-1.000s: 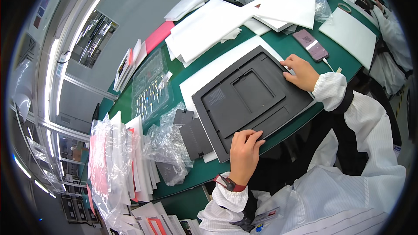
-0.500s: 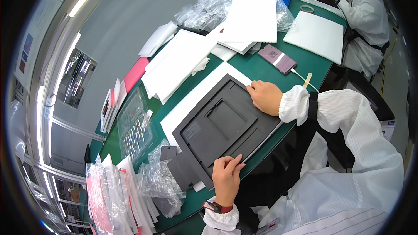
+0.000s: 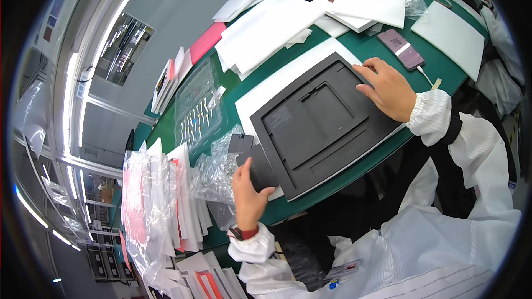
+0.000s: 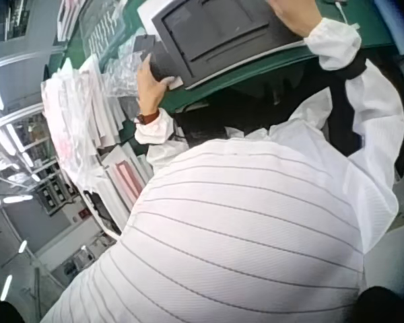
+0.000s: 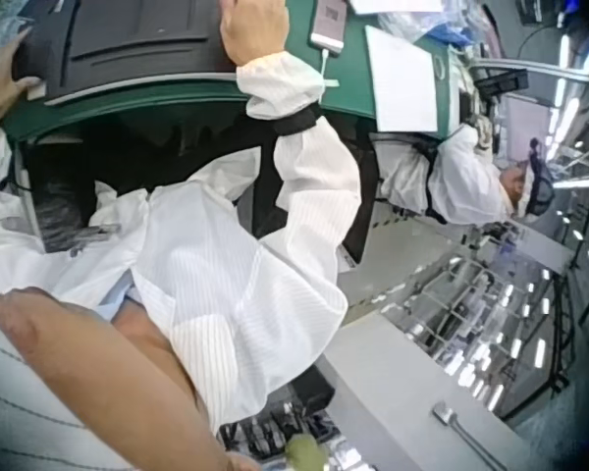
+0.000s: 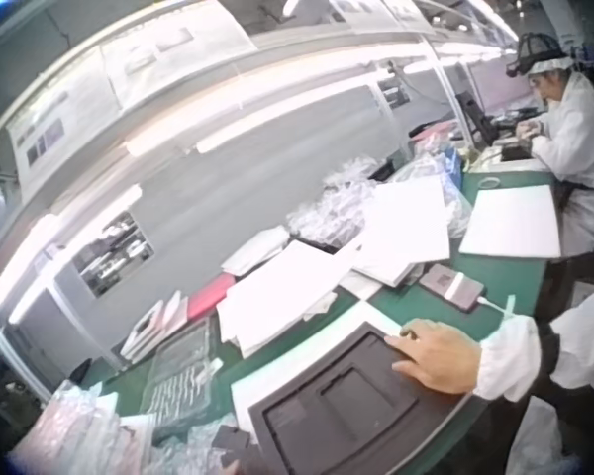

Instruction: Assembling and checking the back casing and internal components of an electronic display unit.

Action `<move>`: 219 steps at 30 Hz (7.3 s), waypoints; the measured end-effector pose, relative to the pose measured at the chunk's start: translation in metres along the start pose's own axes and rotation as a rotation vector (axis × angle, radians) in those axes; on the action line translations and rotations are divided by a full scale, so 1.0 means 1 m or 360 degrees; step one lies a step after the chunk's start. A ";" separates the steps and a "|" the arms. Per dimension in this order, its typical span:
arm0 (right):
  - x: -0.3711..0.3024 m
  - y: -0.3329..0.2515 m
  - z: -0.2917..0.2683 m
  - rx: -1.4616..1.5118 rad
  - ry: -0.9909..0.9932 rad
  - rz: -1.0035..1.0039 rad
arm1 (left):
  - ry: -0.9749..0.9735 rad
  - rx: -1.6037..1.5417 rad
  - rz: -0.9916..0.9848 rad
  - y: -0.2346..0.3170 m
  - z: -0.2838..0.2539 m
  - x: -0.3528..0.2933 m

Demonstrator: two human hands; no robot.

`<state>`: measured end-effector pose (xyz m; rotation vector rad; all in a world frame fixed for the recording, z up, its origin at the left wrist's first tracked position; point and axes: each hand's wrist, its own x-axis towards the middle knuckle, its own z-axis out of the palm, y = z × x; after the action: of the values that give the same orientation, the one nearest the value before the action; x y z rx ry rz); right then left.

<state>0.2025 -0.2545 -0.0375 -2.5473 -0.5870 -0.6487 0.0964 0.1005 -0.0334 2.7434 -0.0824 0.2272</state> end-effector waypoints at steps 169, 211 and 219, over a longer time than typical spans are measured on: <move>0.016 -0.014 0.043 -0.0030 -0.0907 -0.0399 | -0.0252 0.0310 0.0731 0.088 0.077 0.079; 0.115 0.001 -0.110 0.0762 -0.0876 -0.0163 | -0.0247 -0.0470 0.0081 0.003 -0.101 0.077; 0.177 0.025 -0.059 0.1404 -0.0176 0.0299 | 0.0181 -0.1150 0.0272 -0.058 -0.021 0.141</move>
<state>0.3362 -0.2537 0.0953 -1.7734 -0.5075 -0.1184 0.2379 0.1585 -0.0121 2.0018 -0.3042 0.3246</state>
